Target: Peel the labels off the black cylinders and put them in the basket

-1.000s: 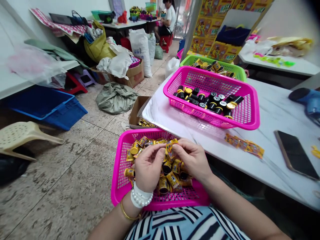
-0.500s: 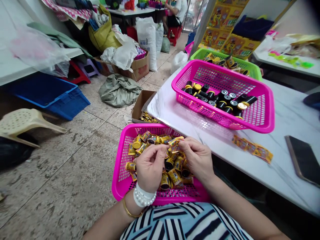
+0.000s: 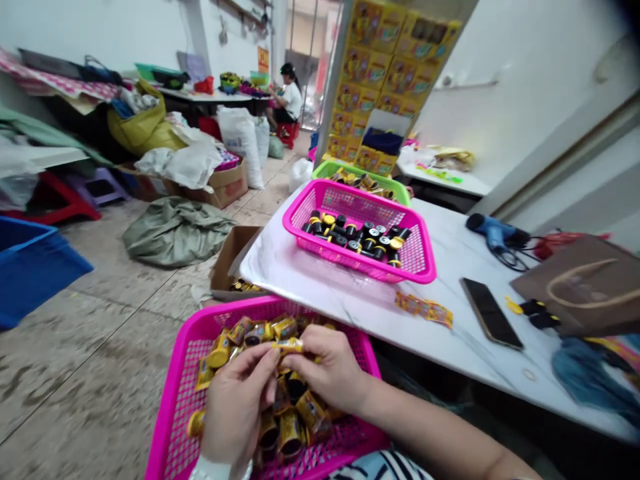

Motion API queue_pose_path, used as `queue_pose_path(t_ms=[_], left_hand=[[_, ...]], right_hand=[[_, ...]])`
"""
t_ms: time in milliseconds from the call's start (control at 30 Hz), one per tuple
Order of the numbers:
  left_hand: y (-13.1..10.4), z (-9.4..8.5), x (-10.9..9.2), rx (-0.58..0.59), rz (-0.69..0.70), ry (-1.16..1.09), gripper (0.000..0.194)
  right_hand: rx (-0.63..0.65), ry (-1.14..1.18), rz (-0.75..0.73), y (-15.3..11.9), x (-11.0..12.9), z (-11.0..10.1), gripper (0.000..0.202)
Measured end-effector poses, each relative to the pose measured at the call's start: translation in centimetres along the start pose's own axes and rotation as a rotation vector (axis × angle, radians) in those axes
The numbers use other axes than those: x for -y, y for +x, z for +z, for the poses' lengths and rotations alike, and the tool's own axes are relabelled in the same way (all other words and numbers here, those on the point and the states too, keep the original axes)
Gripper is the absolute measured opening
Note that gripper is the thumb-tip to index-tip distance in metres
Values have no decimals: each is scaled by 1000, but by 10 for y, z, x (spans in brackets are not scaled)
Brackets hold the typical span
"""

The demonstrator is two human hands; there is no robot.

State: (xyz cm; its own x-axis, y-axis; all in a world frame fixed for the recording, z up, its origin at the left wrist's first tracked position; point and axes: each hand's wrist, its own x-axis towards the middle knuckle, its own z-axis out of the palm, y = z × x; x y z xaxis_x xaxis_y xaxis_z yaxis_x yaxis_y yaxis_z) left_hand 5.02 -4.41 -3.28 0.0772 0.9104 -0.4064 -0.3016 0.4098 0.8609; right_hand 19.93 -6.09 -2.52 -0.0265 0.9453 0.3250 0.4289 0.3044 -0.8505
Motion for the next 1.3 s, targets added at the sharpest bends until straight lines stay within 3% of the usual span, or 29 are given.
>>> queue_pose_path(t_ms=[67, 133, 200, 300, 367, 433, 600, 767, 933, 1067, 1200, 1300], left_hand=[[-1, 0, -4, 45, -69, 0, 48], [-3, -2, -5, 88, -106, 11, 48], [-4, -5, -4, 118, -126, 2, 46], [-3, -7, -1, 107, -149, -37, 43], [-3, -6, -1, 99, -171, -47, 45], [-4, -4, -1, 108, -184, -46, 47], [5, -3, 2, 118, -209, -54, 47], [17, 1, -7, 154, -186, -81, 42], [23, 10, -22, 161, -131, -192, 36], [27, 13, -23, 139, -130, -252, 37], [29, 12, -18, 128, -133, -262, 41], [30, 12, -15, 114, -126, -261, 42]], right_hand=[[131, 7, -40, 8, 5, -16, 37], [233, 32, -34, 22, 11, -46, 36], [127, -25, 3, 44, 14, -88, 32], [-160, -414, 53, 87, 6, -155, 36], [-162, -798, 160, 113, -10, -188, 29], [-53, -961, 303, 132, -29, -206, 24], [167, -1052, 414, 148, -60, -209, 10], [338, -1112, 421, 144, -59, -214, 27], [481, -1068, 424, 135, -61, -217, 27], [360, -871, 451, 136, -67, -212, 8], [226, -908, 419, 134, -57, -213, 16], [-88, -920, 220, 114, -34, -211, 27]])
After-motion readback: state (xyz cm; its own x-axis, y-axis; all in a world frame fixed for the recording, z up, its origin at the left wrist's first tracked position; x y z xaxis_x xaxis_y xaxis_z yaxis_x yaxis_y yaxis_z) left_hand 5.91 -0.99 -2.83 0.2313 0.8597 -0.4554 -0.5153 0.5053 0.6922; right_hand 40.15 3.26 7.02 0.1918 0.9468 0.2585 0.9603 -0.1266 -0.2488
